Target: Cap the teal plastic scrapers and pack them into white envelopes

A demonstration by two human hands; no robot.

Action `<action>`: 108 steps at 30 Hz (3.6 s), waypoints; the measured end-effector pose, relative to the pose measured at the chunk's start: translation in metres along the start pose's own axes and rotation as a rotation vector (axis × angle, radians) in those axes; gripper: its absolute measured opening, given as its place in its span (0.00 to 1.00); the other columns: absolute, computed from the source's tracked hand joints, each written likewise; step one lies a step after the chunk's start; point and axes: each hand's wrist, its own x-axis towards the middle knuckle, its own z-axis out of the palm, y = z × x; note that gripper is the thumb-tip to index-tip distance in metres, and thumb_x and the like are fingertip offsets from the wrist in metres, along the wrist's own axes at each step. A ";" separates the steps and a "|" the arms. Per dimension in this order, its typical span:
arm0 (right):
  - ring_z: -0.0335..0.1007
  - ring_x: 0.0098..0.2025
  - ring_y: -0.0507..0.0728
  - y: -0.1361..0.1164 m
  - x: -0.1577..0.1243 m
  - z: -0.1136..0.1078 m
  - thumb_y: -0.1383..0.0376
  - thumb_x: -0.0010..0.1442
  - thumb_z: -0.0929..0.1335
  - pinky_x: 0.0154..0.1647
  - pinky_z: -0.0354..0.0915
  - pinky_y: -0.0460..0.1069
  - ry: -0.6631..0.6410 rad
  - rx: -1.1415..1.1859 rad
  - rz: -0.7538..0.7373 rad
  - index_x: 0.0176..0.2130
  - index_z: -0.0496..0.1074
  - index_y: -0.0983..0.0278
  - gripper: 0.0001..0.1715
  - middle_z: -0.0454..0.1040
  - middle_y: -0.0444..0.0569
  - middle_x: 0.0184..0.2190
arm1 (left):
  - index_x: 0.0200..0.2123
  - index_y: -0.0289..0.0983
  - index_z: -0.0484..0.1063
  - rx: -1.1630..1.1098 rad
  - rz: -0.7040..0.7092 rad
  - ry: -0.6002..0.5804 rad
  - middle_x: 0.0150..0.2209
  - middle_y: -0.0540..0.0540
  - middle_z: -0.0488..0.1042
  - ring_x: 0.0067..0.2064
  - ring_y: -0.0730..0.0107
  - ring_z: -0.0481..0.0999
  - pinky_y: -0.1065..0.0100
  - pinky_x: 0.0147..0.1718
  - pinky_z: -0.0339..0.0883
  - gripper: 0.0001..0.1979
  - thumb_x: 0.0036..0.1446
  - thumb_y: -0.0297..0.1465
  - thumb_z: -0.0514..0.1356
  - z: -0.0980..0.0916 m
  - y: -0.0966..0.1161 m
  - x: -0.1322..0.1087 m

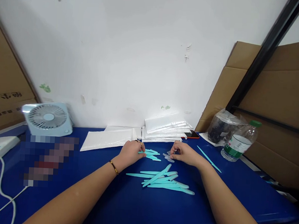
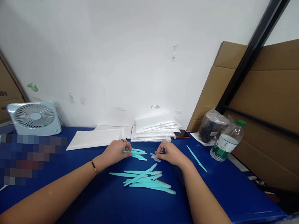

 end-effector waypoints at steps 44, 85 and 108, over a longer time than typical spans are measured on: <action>0.64 0.31 0.53 0.006 -0.002 -0.005 0.60 0.47 0.71 0.29 0.57 0.46 0.009 -0.091 0.049 0.27 0.72 0.64 0.10 0.68 0.46 0.30 | 0.30 0.38 0.74 0.067 0.027 -0.099 0.33 0.48 0.76 0.34 0.68 0.73 0.71 0.31 0.59 0.06 0.50 0.33 0.59 -0.018 0.007 -0.003; 0.62 0.31 0.50 -0.018 -0.005 0.004 0.64 0.52 0.69 0.29 0.57 0.44 -0.240 -0.067 -0.126 0.29 0.72 0.65 0.06 0.66 0.45 0.32 | 0.32 0.41 0.74 -0.003 0.123 -0.202 0.33 0.49 0.75 0.36 0.67 0.72 0.71 0.29 0.58 0.09 0.52 0.38 0.59 0.001 0.022 -0.011; 0.59 0.26 0.50 -0.019 -0.011 -0.005 0.50 0.49 0.70 0.25 0.54 0.44 -0.312 0.072 -0.061 0.28 0.74 0.66 0.20 0.67 0.43 0.24 | 0.28 0.39 0.74 -0.105 0.054 -0.239 0.31 0.50 0.76 0.32 0.70 0.71 0.73 0.25 0.55 0.09 0.51 0.38 0.59 0.001 0.034 -0.016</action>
